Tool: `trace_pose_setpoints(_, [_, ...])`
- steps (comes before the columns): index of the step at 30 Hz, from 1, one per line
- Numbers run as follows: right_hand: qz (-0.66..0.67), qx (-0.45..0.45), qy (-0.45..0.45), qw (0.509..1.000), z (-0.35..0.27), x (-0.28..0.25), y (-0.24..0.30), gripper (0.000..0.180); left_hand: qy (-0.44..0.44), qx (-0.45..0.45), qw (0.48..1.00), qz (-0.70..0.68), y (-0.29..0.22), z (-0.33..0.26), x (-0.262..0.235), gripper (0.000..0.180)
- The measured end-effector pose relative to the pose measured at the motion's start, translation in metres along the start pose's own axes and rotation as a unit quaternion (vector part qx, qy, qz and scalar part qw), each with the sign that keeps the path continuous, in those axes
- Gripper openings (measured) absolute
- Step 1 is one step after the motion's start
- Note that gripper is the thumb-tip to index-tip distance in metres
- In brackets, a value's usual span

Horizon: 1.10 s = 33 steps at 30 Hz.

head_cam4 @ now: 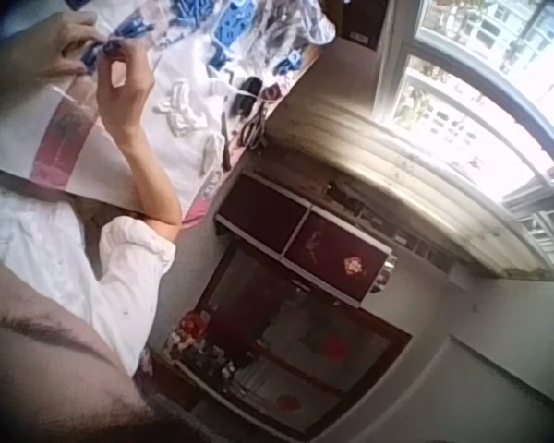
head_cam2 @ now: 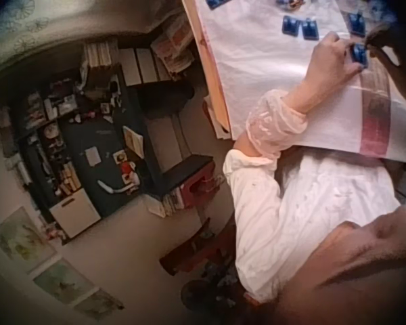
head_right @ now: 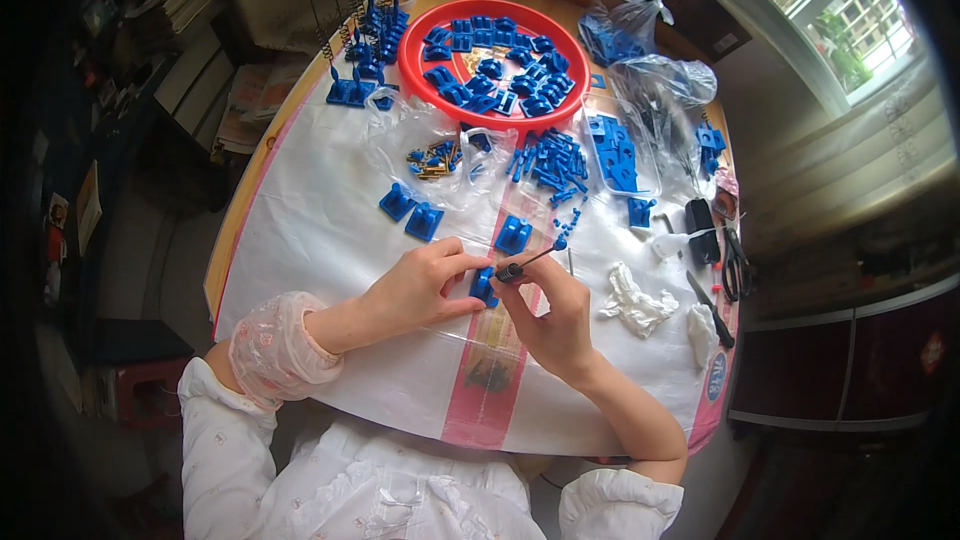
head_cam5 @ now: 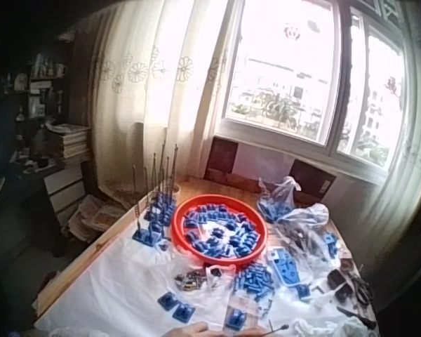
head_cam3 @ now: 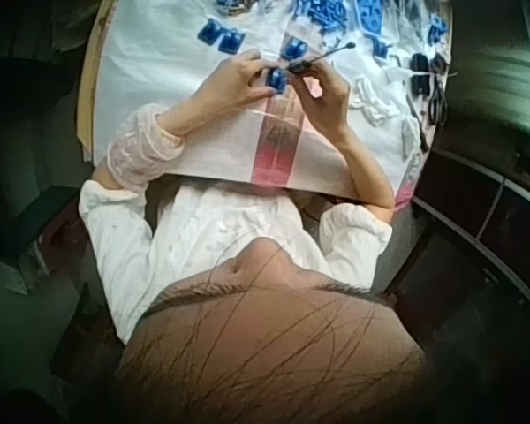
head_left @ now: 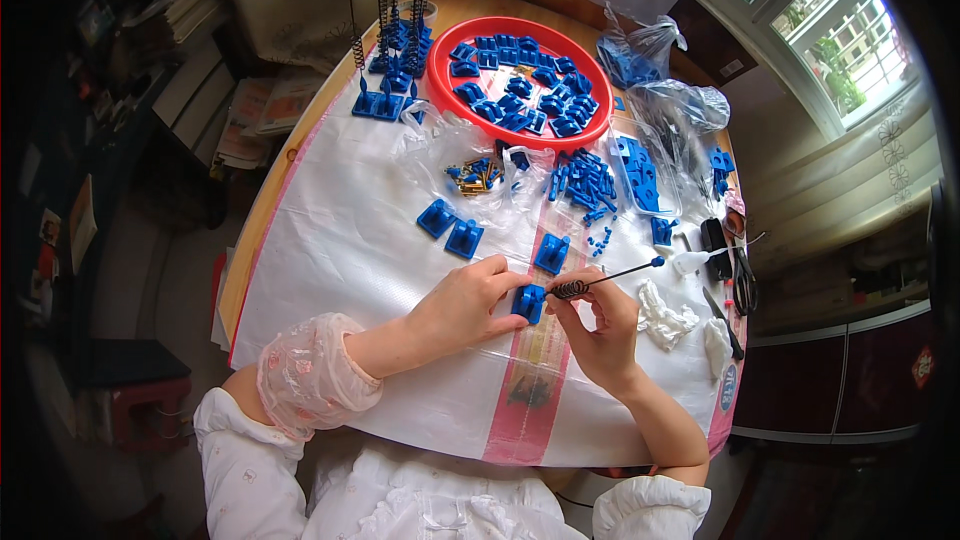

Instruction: Assembling small blue plastic components using a needle tool and a screwdriver to position springs and secure parts.

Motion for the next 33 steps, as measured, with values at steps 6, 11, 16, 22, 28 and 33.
trace_pose_setpoints(6, [-0.008, -0.017, 0.03, 0.999, -0.0004, -0.0005, -0.0015, 0.021, 0.007, -0.007, 1.0, 0.002, -0.0008, -0.0002, -0.0008, 0.053])
trace_pose_setpoints(11, [-0.014, -0.018, 0.03, 0.999, 0.0004, -0.0008, -0.0015, 0.02, 0.007, -0.005, 1.0, 0.002, 0.0004, -0.0001, -0.0002, 0.052])
trace_pose_setpoints(16, [-0.013, -0.021, 0.029, 0.999, 0.0009, -0.0006, -0.0006, 0.02, 0.003, -0.002, 1.0, 0.008, 0.0, -0.0006, -0.0003, 0.052])
trace_pose_setpoints(22, [-0.002, 0.004, 0.003, 1.0, 0.0011, -0.0006, -0.0006, 0.021, 0.013, -0.013, 1.0, -0.004, -0.0005, -0.0004, -0.0003, 0.053])
trace_pose_setpoints(28, [-0.001, -0.009, 0.031, 0.999, 0.0017, -0.0012, 0.0004, 0.018, 0.009, -0.013, 1.0, -0.009, -0.0033, 0.0001, -0.0024, 0.051])
trace_pose_setpoints(33, [-0.007, -0.009, 0.029, 1.0, 0.0035, -0.002, 0.0028, 0.018, -0.003, -0.002, 1.0, -0.007, -0.001, 0.0002, -0.0006, 0.051])
Point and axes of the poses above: each hand's wrist, its own z-axis towards the middle knuckle, its own x-axis out of the palm, y = z × x, the point moved 4 cm from there along z, towards the middle knuckle, and after that the axes turned 1 degree about z, right-handed, at the moved point
